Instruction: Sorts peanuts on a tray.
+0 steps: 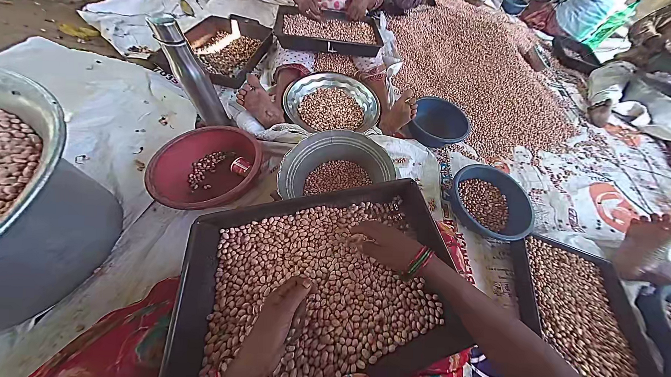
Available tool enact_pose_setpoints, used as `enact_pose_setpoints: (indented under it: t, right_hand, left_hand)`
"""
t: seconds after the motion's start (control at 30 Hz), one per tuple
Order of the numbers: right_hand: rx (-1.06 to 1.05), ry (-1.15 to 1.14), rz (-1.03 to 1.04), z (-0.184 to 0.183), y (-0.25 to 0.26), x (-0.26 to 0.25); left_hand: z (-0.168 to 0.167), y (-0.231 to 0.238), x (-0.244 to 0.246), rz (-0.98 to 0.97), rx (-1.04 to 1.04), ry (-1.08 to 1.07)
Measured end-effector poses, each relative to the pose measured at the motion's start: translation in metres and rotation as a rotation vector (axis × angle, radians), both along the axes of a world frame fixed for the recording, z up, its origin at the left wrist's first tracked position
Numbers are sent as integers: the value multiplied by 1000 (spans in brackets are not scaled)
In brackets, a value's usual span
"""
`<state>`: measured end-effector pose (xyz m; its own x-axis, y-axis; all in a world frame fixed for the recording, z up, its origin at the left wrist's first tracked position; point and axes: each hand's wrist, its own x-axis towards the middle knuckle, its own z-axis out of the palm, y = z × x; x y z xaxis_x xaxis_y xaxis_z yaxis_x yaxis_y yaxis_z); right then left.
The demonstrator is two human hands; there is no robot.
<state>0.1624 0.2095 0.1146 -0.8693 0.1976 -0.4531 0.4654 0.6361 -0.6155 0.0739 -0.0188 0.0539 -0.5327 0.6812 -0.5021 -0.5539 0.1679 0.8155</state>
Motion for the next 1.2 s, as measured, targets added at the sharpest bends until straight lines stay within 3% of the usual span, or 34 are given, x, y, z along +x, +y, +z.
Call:
enact_pose_setpoints:
  t: [0.1, 0.27, 0.33, 0.7, 0.87, 0.97, 1.1, 1.2]
  right_hand:
    - [75, 24, 55, 13, -6, 27]
    - [160, -477, 172, 7, -20, 66]
    - [190, -550, 152, -1, -33, 74]
    - [540, -119, 97, -41, -57, 100]
    - [774, 454, 60, -46, -62, 93]
    - [572, 739, 141, -26, -77, 63]
    - [517, 707, 144, -13, -66, 31]
    - [539, 290, -61, -5, -27, 25]
  left_hand:
    - [0, -1, 1, -34, -1, 36]
    - [-2, 6, 3, -56, -24, 26]
    - [-2, 10, 6, -76, -10, 21]
    - [0, 2, 9, -85, 21, -133]
    - [3, -4, 10, -259, 9, -160]
    - [3, -2, 13, -385, -9, -256]
    - [7, -4, 5, -246, 29, -326]
    - [11, -9, -29, -98, -64, 46]
